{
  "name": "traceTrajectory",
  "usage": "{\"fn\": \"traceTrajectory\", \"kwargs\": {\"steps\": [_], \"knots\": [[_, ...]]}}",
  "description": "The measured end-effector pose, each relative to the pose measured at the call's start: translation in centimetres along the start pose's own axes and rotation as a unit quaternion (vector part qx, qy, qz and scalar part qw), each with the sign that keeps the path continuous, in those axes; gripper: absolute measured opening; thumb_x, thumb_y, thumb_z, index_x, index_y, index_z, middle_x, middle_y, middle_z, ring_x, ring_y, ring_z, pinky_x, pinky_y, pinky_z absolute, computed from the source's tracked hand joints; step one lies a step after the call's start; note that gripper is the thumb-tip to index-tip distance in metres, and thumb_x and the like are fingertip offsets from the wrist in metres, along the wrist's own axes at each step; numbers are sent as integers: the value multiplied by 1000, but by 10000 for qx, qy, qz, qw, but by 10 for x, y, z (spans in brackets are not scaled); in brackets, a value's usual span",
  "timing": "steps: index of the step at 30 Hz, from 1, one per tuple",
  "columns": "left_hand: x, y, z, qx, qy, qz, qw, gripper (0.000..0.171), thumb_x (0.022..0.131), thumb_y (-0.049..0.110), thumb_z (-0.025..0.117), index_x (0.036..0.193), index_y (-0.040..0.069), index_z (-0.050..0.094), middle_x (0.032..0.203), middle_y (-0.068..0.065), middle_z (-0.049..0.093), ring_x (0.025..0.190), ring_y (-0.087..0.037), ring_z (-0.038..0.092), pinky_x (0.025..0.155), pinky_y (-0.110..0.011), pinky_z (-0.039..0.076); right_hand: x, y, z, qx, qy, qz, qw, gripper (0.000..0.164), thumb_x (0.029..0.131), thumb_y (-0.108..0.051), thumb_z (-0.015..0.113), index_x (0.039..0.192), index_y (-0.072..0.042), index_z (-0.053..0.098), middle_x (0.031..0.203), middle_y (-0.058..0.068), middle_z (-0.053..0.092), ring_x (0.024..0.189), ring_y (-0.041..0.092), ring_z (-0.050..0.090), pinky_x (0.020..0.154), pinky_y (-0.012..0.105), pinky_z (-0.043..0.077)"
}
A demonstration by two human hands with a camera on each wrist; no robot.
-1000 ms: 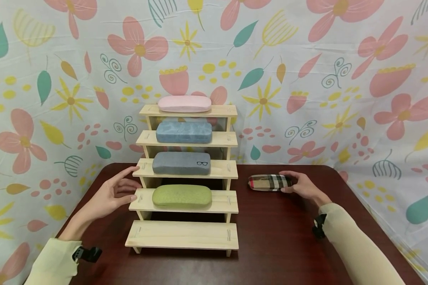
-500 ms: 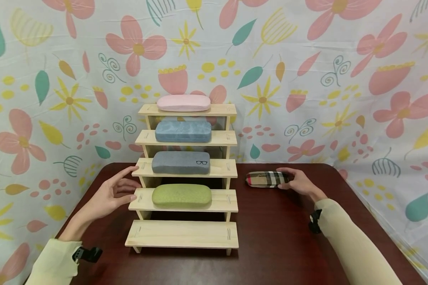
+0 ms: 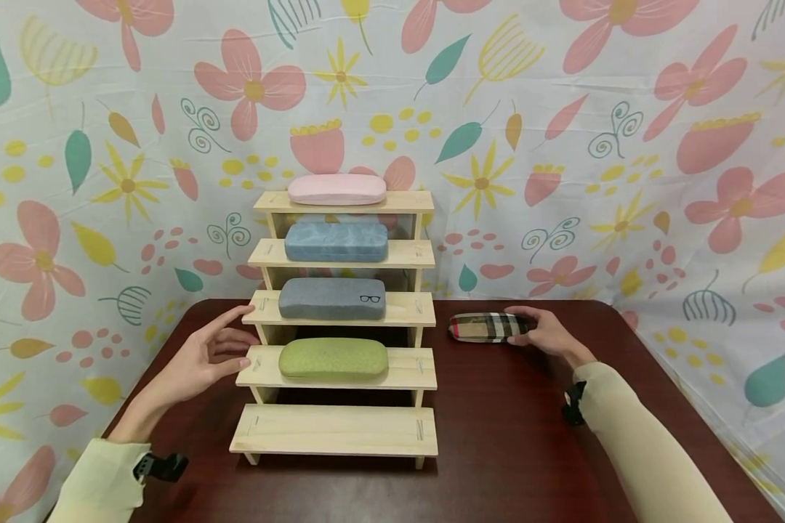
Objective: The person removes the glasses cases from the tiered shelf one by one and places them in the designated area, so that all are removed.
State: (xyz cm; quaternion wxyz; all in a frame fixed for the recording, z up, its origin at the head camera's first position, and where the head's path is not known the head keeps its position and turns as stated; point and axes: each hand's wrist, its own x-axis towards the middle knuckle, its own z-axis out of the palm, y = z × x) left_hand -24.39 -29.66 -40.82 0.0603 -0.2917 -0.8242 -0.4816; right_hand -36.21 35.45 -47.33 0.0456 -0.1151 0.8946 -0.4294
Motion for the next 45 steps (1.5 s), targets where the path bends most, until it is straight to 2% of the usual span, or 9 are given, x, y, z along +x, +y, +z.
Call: {"fn": "traceTrajectory", "kwargs": {"steps": [2, 8, 16, 28, 36, 45], "knots": [[0, 0, 0, -6, -4, -4, 10000, 84, 93, -9, 75, 165, 8, 35, 122, -20, 70, 110, -16, 69, 88, -27, 58, 0, 0, 0, -6, -10, 6, 10000, 69, 93, -10, 82, 152, 5, 50, 157, 33, 40, 142, 52, 39, 104, 61, 45], [1, 0, 0, 8, -2, 25, 10000, 84, 93, -9, 75, 165, 9, 35, 126, -22, 68, 111, -15, 69, 88, -27, 57, -1, -2, 0, 14, 9, -27, 10000, 69, 93, -9, 82, 152, 5, 50, 158, 32, 39, 143, 52, 38, 103, 60, 45], [1, 0, 1, -42, -9, 50, 10000, 84, 93, -10, 75, 164, 8, 35, 129, -24, 66, 111, -15, 69, 88, -25, 57, -7, 0, -5, -54, 8, -164, 9998, 72, 93, -9, 82, 153, 6, 47, 157, 33, 41, 144, 54, 34, 110, 71, 35], [0, -2, -1, -24, -12, 23, 10000, 84, 93, -9, 75, 165, 8, 34, 122, -21, 70, 110, -15, 69, 88, -27, 58, -21, 1, -16, -187, 3, -338, 9993, 73, 93, -11, 83, 154, 6, 46, 154, 33, 45, 139, 53, 42, 106, 70, 40], [0, -1, -2, -69, 7, 73, 9999, 84, 93, -10, 75, 165, 9, 35, 123, -22, 69, 110, -15, 69, 89, -28, 58, -14, -3, -10, -82, -99, -321, 9994, 72, 95, -1, 77, 156, 10, 41, 157, 35, 39, 144, 55, 36, 109, 70, 37], [0, -3, 0, -56, 4, 114, 9999, 84, 92, -10, 75, 165, 8, 35, 122, -21, 70, 110, -14, 69, 88, -24, 57, -9, -2, -7, -297, -65, -293, 9991, 68, 94, -3, 79, 152, 10, 47, 155, 35, 43, 143, 55, 37, 109, 69, 38]]}}
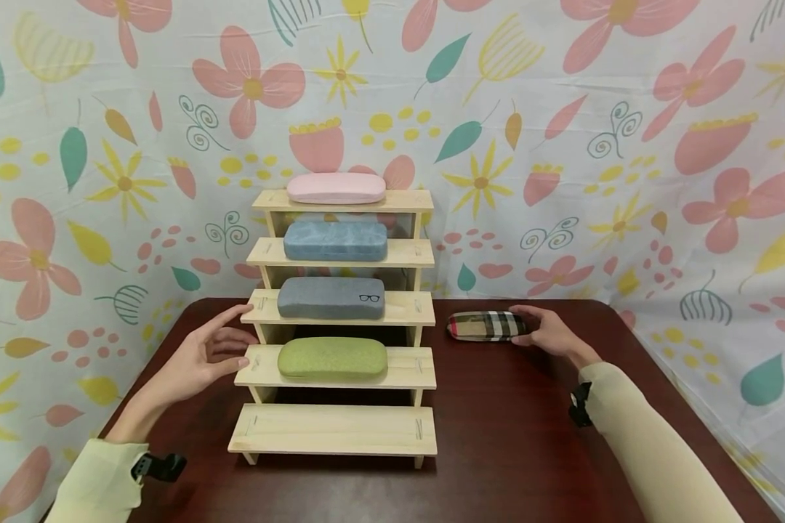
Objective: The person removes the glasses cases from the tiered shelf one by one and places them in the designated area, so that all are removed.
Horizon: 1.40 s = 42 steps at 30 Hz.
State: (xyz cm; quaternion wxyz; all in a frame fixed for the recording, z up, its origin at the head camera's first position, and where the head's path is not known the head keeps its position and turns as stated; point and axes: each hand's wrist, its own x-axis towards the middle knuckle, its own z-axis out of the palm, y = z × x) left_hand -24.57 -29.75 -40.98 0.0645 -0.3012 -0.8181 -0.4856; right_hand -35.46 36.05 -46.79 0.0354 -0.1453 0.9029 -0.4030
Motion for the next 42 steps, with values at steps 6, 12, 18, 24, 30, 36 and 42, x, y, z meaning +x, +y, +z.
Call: {"fn": "traceTrajectory", "kwargs": {"steps": [6, 12, 18, 24, 30, 36, 42], "knots": [[0, 0, 0, -25, 2, 15, 10000, 84, 92, -11, 75, 164, 8, 35, 121, -22, 70, 110, -13, 69, 88, -25, 57, 1, 4, 1, -77, 15, -18, 10000, 63, 95, -3, 77, 150, 9, 49, 152, 36, 44, 141, 56, 39, 108, 70, 39], [0, -1, 0, -26, 2, 34, 10000, 85, 92, -11, 75, 165, 7, 35, 122, -21, 70, 110, -13, 69, 89, -23, 56, 0, 2, 0, -185, 166, -83, 9997, 60, 94, -2, 77, 147, 10, 52, 148, 36, 48, 136, 56, 44, 103, 69, 43], [1, -1, 0, -20, 6, 30, 10000, 85, 92, -11, 75, 164, 7, 36, 122, -22, 70, 110, -14, 69, 88, -26, 57, 0, 1, -1, -141, 102, -83, 9998, 63, 95, -3, 77, 148, 13, 48, 150, 38, 45, 138, 57, 41, 105, 70, 41], [0, -1, 0, -22, 9, 43, 10000, 84, 92, -11, 75, 164, 6, 35, 126, -24, 68, 111, -15, 69, 89, -24, 57, -7, -2, -3, -45, 112, -138, 9998, 67, 95, -6, 79, 152, 9, 47, 152, 35, 46, 137, 54, 44, 106, 69, 42], [1, -1, 0, 12, -9, -17, 10000, 85, 92, -10, 75, 165, 8, 35, 124, -21, 69, 111, -15, 69, 87, -29, 59, -18, -11, -9, -194, 201, -303, 9991, 70, 92, -4, 81, 152, 7, 48, 150, 32, 49, 134, 52, 49, 103, 69, 44], [0, 1, 0, 50, 1, -61, 10000, 85, 92, -9, 76, 165, 8, 35, 122, -21, 70, 110, -16, 70, 87, -30, 59, -35, -38, -9, -407, 154, -743, 9963, 66, 91, -4, 82, 149, 5, 52, 149, 27, 51, 125, 49, 54, 97, 67, 48], [0, 2, 0, 39, 4, -58, 10000, 85, 92, -9, 76, 165, 8, 35, 122, -25, 69, 110, -18, 70, 88, -31, 59, -53, -70, 0, -722, 121, -1088, 9914, 63, 91, -3, 83, 148, -1, 57, 140, 18, 57, 109, 31, 55, 88, 50, 50]]}}
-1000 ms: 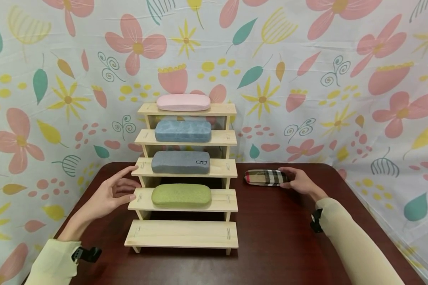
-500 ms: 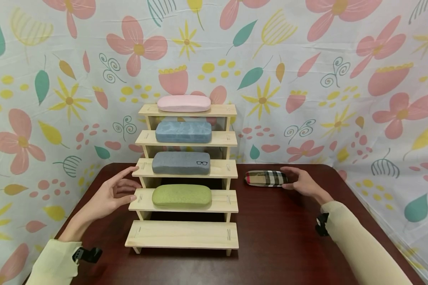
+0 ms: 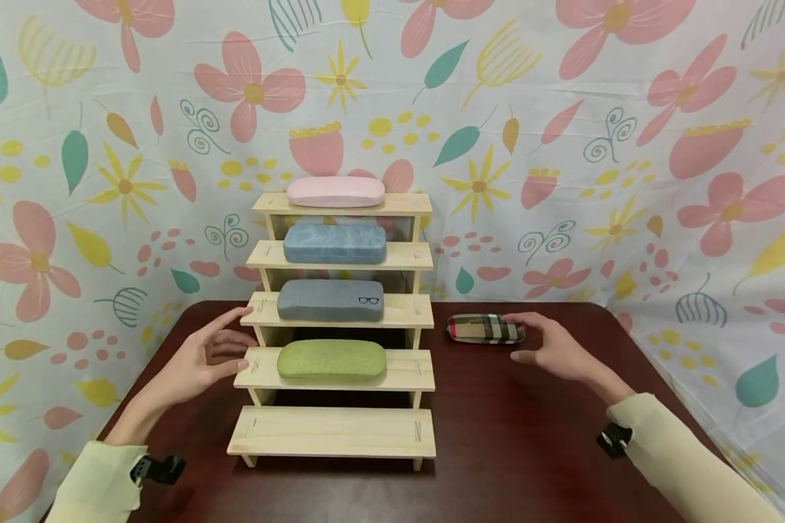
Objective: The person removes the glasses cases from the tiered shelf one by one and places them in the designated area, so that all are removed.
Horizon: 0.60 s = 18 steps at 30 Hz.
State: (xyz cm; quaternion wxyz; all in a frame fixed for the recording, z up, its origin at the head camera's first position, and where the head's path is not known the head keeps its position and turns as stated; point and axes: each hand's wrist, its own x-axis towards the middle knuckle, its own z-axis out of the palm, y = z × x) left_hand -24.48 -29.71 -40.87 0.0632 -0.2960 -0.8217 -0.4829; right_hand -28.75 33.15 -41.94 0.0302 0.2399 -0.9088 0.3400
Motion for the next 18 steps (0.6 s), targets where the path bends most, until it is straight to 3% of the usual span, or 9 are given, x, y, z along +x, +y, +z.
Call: {"fn": "traceTrajectory", "kwargs": {"steps": [4, 10, 18], "knots": [[0, 0, 0, 4, 2, 21, 10000, 85, 92, -9, 76, 165, 7, 35, 122, -25, 69, 110, -17, 70, 88, -29, 58, -7, -23, 5, -57, 30, -162, 9998, 63, 91, -4, 83, 148, -6, 58, 138, 11, 60, 107, 20, 57, 89, 42, 52], [0, 1, 0, -4, 5, 16, 10000, 85, 92, -10, 75, 165, 7, 34, 122, -25, 68, 110, -17, 70, 88, -27, 58, -17, -53, 10, 163, 64, -326, 9993, 58, 92, -9, 84, 146, -6, 61, 136, 6, 64, 108, 21, 62, 91, 49, 54], [-1, 1, 1, 21, 13, 38, 10000, 85, 92, -10, 76, 164, 6, 35, 121, -28, 68, 109, -20, 70, 87, -29, 59, -29, -91, 16, 270, 132, -404, 9987, 53, 92, -11, 85, 141, -15, 66, 133, -2, 65, 108, 13, 61, 88, 37, 54]]}}
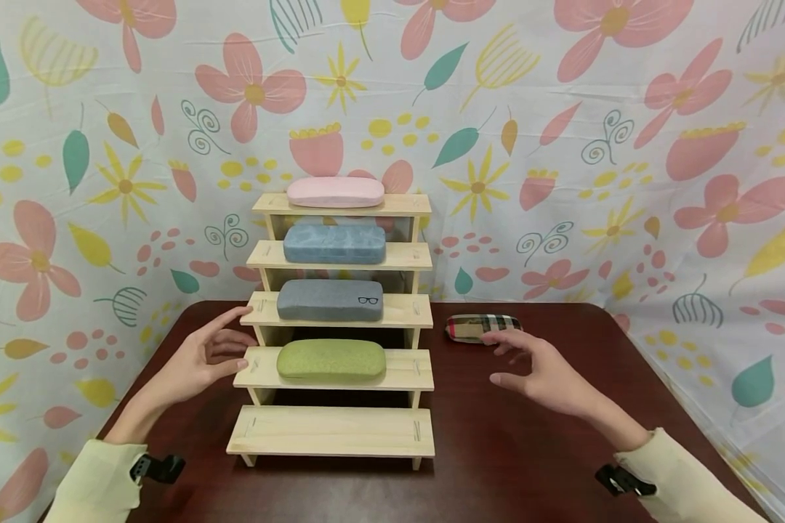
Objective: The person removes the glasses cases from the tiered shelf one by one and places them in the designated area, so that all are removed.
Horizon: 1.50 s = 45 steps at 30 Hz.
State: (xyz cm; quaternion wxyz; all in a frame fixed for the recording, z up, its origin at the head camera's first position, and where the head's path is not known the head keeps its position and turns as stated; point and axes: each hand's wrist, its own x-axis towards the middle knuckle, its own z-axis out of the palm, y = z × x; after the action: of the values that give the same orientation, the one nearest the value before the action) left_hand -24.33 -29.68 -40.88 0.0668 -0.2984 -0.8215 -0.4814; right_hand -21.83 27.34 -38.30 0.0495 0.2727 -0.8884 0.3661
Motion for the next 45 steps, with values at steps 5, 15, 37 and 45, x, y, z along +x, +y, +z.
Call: {"fn": "traceTrajectory", "kwargs": {"steps": [5, 15, 37, 45], "knots": [[0, 2, 0, 12, -5, 4, 10000, 85, 91, -10, 76, 164, 6, 35, 120, -27, 69, 109, -19, 70, 88, -31, 59, -8, -26, 8, 23, 59, -85, 9999, 51, 93, -14, 84, 140, -20, 66, 132, -7, 65, 108, 12, 61, 89, 36, 53], [1, 4, 1, -53, -1, 24, 10000, 85, 91, -11, 76, 164, 4, 35, 119, -28, 69, 107, -17, 71, 87, -27, 58, -10, -59, 24, -5, -62, -397, 9992, 59, 87, -4, 86, 138, -26, 65, 136, -12, 63, 121, 13, 62, 99, 39, 53], [1, 1, 1, -103, -32, 65, 9999, 85, 92, -12, 75, 165, 5, 34, 120, -26, 69, 109, -15, 70, 86, -25, 58, 29, -83, 65, 202, -102, -617, 9978, 60, 90, -17, 86, 145, -14, 63, 143, -2, 63, 136, 20, 56, 107, 49, 48], [0, 0, 0, -67, -2, 50, 10000, 85, 92, -11, 75, 165, 6, 34, 119, -23, 70, 108, -13, 70, 86, -24, 58, 50, -84, 79, 426, -378, -682, 9960, 60, 93, -23, 83, 147, -15, 60, 147, 2, 59, 138, 21, 54, 109, 51, 47]]}}
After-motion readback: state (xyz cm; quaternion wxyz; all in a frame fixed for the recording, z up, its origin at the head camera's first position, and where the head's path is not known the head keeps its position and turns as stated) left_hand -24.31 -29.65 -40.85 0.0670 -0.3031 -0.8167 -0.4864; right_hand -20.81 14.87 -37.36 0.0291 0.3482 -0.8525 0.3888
